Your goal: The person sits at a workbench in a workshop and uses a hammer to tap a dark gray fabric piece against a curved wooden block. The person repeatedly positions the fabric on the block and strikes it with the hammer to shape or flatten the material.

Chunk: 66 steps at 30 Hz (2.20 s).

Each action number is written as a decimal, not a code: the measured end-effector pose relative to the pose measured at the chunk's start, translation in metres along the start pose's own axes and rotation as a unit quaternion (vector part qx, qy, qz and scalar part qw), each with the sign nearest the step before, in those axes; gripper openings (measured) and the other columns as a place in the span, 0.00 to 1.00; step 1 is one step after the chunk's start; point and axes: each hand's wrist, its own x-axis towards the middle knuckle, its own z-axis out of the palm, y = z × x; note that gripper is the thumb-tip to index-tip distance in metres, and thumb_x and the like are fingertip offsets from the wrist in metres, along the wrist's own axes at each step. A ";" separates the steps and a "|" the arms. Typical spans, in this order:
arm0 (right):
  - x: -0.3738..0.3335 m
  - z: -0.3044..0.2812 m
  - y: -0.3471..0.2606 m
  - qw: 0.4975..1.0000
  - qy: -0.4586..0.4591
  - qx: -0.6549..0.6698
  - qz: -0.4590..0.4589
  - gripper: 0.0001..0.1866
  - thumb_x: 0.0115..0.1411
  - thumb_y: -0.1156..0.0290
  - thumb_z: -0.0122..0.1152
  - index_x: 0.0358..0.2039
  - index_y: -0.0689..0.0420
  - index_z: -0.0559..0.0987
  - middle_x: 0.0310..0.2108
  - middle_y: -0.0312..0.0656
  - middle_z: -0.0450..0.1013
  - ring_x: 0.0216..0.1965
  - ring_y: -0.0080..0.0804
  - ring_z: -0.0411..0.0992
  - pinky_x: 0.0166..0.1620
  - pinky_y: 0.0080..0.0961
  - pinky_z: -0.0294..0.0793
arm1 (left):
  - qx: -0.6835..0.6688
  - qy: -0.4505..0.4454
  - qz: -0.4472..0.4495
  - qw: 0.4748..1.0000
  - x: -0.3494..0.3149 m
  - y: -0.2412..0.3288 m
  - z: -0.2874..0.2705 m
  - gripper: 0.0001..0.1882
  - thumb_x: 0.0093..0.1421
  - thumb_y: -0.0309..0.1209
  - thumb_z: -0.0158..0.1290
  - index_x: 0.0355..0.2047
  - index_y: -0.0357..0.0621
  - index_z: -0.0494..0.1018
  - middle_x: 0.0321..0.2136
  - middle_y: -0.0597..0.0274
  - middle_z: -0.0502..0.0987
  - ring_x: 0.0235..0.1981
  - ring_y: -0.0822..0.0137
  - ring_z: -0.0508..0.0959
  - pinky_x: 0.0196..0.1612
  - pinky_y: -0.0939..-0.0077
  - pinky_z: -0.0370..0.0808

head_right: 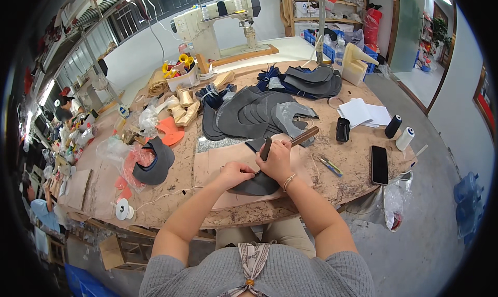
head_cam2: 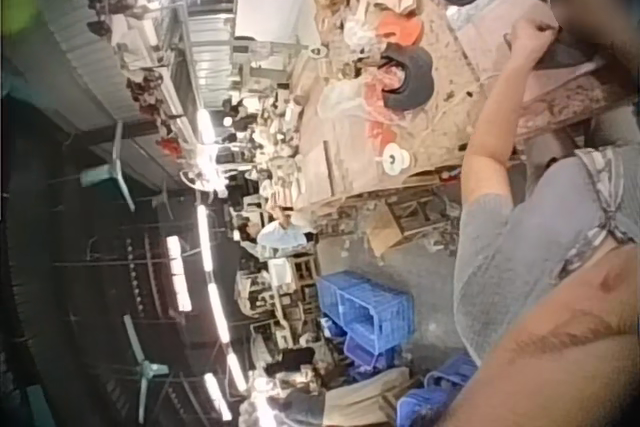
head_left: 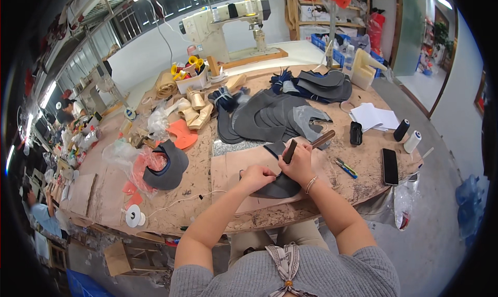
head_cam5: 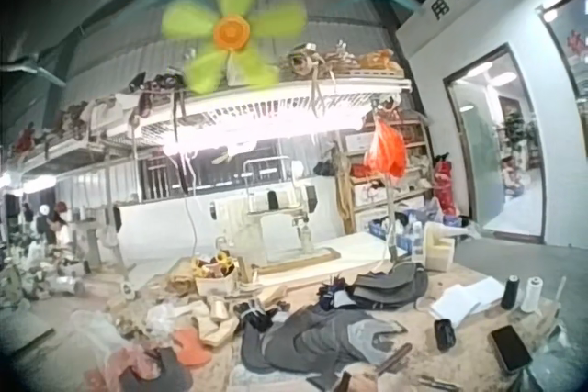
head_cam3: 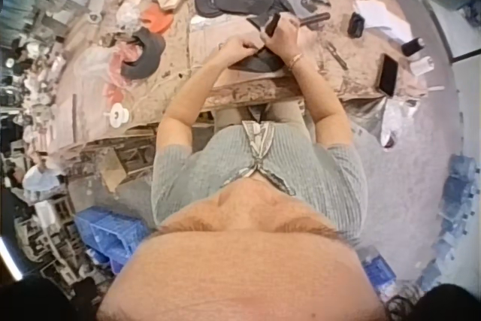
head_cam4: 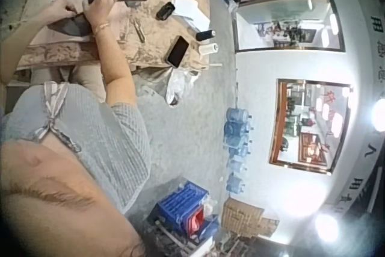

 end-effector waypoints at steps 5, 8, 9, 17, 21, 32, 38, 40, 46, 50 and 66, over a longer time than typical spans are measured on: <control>-0.001 0.001 0.002 1.000 0.010 -0.002 0.005 0.09 0.45 0.67 0.67 0.23 0.53 0.74 0.20 0.35 0.70 0.29 0.35 0.71 0.44 0.37 0.60 | 0.151 0.205 0.246 0.935 -0.022 -0.012 0.022 0.04 0.55 0.35 0.62 0.30 0.53 0.81 0.28 0.69 0.78 0.33 0.67 0.78 0.46 0.67 0.64; -0.002 0.001 0.002 1.000 0.009 -0.001 0.011 0.09 0.45 0.67 0.67 0.23 0.53 0.74 0.20 0.36 0.71 0.29 0.35 0.71 0.44 0.37 0.60 | 0.209 0.256 0.294 0.897 -0.025 -0.019 0.029 0.04 0.57 0.34 0.60 0.30 0.51 0.79 0.29 0.69 0.77 0.34 0.65 0.78 0.47 0.66 0.65; -0.002 0.001 0.002 1.000 0.007 0.000 0.013 0.09 0.45 0.67 0.68 0.23 0.53 0.74 0.21 0.36 0.71 0.29 0.35 0.71 0.44 0.37 0.60 | 0.225 0.262 0.294 0.892 -0.024 -0.019 0.029 0.04 0.58 0.34 0.59 0.30 0.50 0.79 0.29 0.68 0.76 0.35 0.64 0.77 0.47 0.65 0.65; -0.004 0.001 0.003 1.000 0.020 0.000 0.011 0.09 0.46 0.67 0.67 0.23 0.53 0.75 0.20 0.35 0.71 0.28 0.35 0.70 0.44 0.38 0.60 | 0.195 0.240 0.289 0.906 -0.031 -0.001 0.020 0.04 0.54 0.31 0.59 0.29 0.46 0.78 0.33 0.63 0.77 0.35 0.61 0.78 0.41 0.63 0.73; -0.004 0.003 0.002 1.000 0.018 -0.006 0.011 0.09 0.45 0.67 0.67 0.23 0.53 0.75 0.20 0.35 0.71 0.28 0.34 0.70 0.44 0.37 0.60 | 0.213 0.198 0.241 0.926 -0.015 -0.011 0.027 0.03 0.54 0.29 0.57 0.29 0.45 0.76 0.34 0.60 0.76 0.33 0.56 0.79 0.37 0.63 0.77; -0.004 0.000 0.002 1.000 0.013 -0.017 0.020 0.08 0.46 0.66 0.67 0.23 0.53 0.76 0.20 0.35 0.71 0.28 0.33 0.71 0.44 0.37 0.61 | 0.213 0.177 0.237 0.931 -0.026 -0.011 0.038 0.06 0.59 0.28 0.54 0.35 0.42 0.69 0.29 0.54 0.75 0.31 0.52 0.79 0.35 0.60 0.76; -0.005 -0.001 0.000 0.999 0.019 -0.007 0.029 0.08 0.46 0.66 0.67 0.23 0.52 0.76 0.20 0.35 0.71 0.29 0.33 0.71 0.45 0.37 0.61 | 0.082 0.098 0.283 0.951 -0.044 -0.029 -0.003 0.04 0.59 0.28 0.56 0.35 0.45 0.75 0.31 0.57 0.77 0.32 0.53 0.80 0.33 0.62 0.76; -0.006 0.000 0.001 0.999 0.020 -0.004 0.031 0.08 0.46 0.66 0.67 0.23 0.52 0.76 0.20 0.35 0.71 0.29 0.33 0.71 0.45 0.37 0.61 | 0.111 0.087 0.251 0.958 -0.057 -0.036 -0.018 0.04 0.58 0.29 0.58 0.34 0.46 0.78 0.32 0.59 0.78 0.32 0.56 0.80 0.33 0.64 0.76; -0.006 0.001 0.002 0.999 0.026 -0.011 0.017 0.09 0.45 0.67 0.68 0.23 0.52 0.75 0.20 0.34 0.71 0.29 0.34 0.71 0.45 0.37 0.60 | 0.122 0.286 0.284 0.907 -0.034 -0.005 0.006 0.02 0.54 0.33 0.60 0.29 0.53 0.81 0.33 0.67 0.80 0.42 0.64 0.77 0.50 0.59 0.64; -0.005 0.000 0.001 0.999 0.033 -0.007 0.014 0.09 0.45 0.67 0.68 0.23 0.52 0.75 0.20 0.34 0.70 0.29 0.34 0.71 0.44 0.37 0.60 | 0.146 0.213 0.196 0.946 -0.010 0.001 0.028 0.01 0.53 0.32 0.59 0.27 0.55 0.81 0.29 0.71 0.80 0.43 0.65 0.76 0.53 0.49 0.58; 0.009 -0.005 -0.016 0.999 0.001 0.051 -0.014 0.09 0.44 0.70 0.69 0.20 0.51 0.75 0.21 0.34 0.72 0.28 0.34 0.71 0.45 0.36 0.60 | 0.239 0.215 0.293 0.900 -0.021 -0.006 0.035 0.04 0.53 0.31 0.59 0.31 0.51 0.79 0.32 0.65 0.77 0.37 0.64 0.79 0.51 0.56 0.61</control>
